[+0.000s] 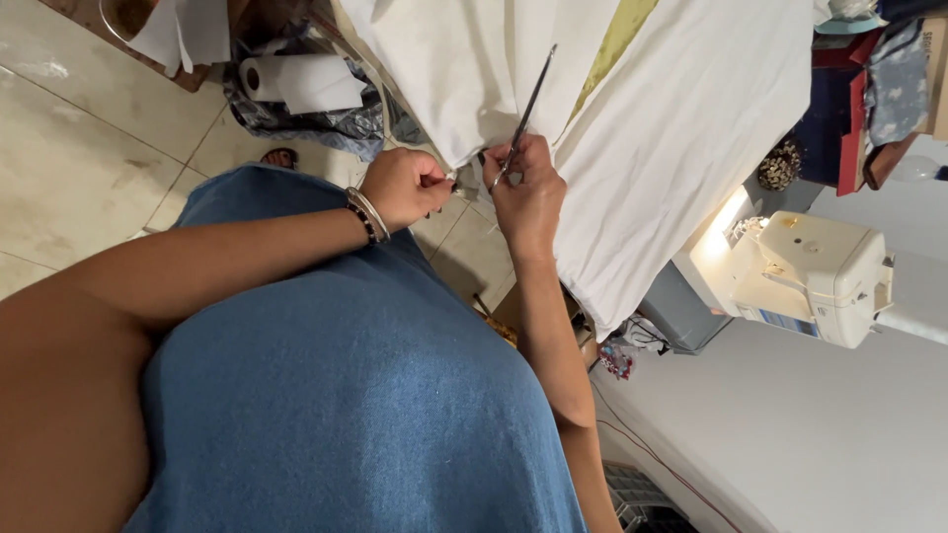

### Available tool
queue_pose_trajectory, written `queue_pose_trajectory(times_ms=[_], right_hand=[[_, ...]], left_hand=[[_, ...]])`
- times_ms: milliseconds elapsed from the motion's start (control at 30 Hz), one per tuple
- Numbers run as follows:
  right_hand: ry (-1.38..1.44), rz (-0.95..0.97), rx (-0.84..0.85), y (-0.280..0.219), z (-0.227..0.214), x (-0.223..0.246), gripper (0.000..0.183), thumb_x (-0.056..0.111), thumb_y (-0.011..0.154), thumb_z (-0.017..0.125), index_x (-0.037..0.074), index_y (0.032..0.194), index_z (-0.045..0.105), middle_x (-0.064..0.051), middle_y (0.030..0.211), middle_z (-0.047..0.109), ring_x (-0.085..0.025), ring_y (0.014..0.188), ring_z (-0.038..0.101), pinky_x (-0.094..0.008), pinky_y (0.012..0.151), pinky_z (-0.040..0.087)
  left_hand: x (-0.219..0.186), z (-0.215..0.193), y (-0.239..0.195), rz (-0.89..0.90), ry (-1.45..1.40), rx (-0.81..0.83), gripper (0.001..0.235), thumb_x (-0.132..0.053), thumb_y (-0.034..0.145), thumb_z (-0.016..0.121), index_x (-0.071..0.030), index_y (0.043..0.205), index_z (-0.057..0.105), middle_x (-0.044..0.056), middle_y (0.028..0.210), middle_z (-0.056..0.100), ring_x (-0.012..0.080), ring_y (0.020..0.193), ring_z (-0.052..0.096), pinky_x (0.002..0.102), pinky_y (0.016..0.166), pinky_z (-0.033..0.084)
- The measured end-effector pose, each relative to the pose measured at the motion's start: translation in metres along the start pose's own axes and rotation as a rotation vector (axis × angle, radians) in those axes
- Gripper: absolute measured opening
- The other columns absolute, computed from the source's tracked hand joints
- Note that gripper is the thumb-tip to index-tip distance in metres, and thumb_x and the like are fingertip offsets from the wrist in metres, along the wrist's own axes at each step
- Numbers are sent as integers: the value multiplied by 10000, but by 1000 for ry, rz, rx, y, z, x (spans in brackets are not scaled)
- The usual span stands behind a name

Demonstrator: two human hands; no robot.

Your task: Cutting white fabric with scissors and positioning it over a foam block on a work table.

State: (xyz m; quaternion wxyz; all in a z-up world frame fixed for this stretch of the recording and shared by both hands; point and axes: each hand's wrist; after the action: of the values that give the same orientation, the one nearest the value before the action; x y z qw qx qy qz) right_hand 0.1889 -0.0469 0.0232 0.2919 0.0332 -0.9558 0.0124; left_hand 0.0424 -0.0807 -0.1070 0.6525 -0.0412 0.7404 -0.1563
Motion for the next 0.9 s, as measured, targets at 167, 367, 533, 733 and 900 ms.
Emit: queue_pose_trajectory(times_ms=[167, 367, 533, 733, 900], right_hand=[[100, 45, 22, 1, -2, 0, 225, 72, 844, 805, 146, 958, 626, 11, 818, 776, -108, 713, 720, -226, 678, 497], [222, 94, 73, -11, -9, 11, 276, 52, 826, 850, 147, 948, 621, 0, 817, 776, -80, 709, 697, -180, 684, 490], [367, 124, 156, -23, -10, 19, 306, 55, 827, 857, 161, 961, 603, 7, 817, 770, -50, 736, 683, -147, 709, 481], [345, -32, 105, -26, -19, 20, 288, 82, 829, 863, 127, 969, 615, -48, 818, 781, -125, 625, 629, -218, 606, 472], [403, -85, -310, -8, -45, -3, 216, 152, 1023, 678, 90, 1060, 474, -168, 989, 747, -180, 747, 688, -247, 675, 552]], left_hand=[[6, 5, -2, -15, -15, -30, 175, -342, 815, 762, -167, 807, 756, -33, 604, 695, 173, 626, 725, 288, 622, 553], [-14, -4, -9, 27, -65, -86, 239, -395, 801, 822, -174, 873, 768, -11, 703, 729, 203, 727, 733, 319, 670, 565], [14, 4, 3, 45, -75, -106, 215, -399, 801, 821, -214, 900, 777, -59, 670, 703, 123, 672, 711, 286, 648, 558], [-1, -13, -6, 218, 112, -102, 190, -296, 780, 814, -124, 821, 743, 64, 658, 711, 321, 680, 721, 418, 606, 550], [-37, -42, -32, 105, -149, -6, 313, -239, 862, 773, -79, 1116, 683, 110, 923, 755, 246, 793, 758, 325, 645, 579]])
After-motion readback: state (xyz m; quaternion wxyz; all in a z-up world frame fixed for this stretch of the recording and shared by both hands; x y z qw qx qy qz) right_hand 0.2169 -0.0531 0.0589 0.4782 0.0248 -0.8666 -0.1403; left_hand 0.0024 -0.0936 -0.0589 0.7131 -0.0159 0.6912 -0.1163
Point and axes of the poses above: each hand's wrist, its own y-axis towards the middle knuckle, its own z-axis out of the palm, x = y × z
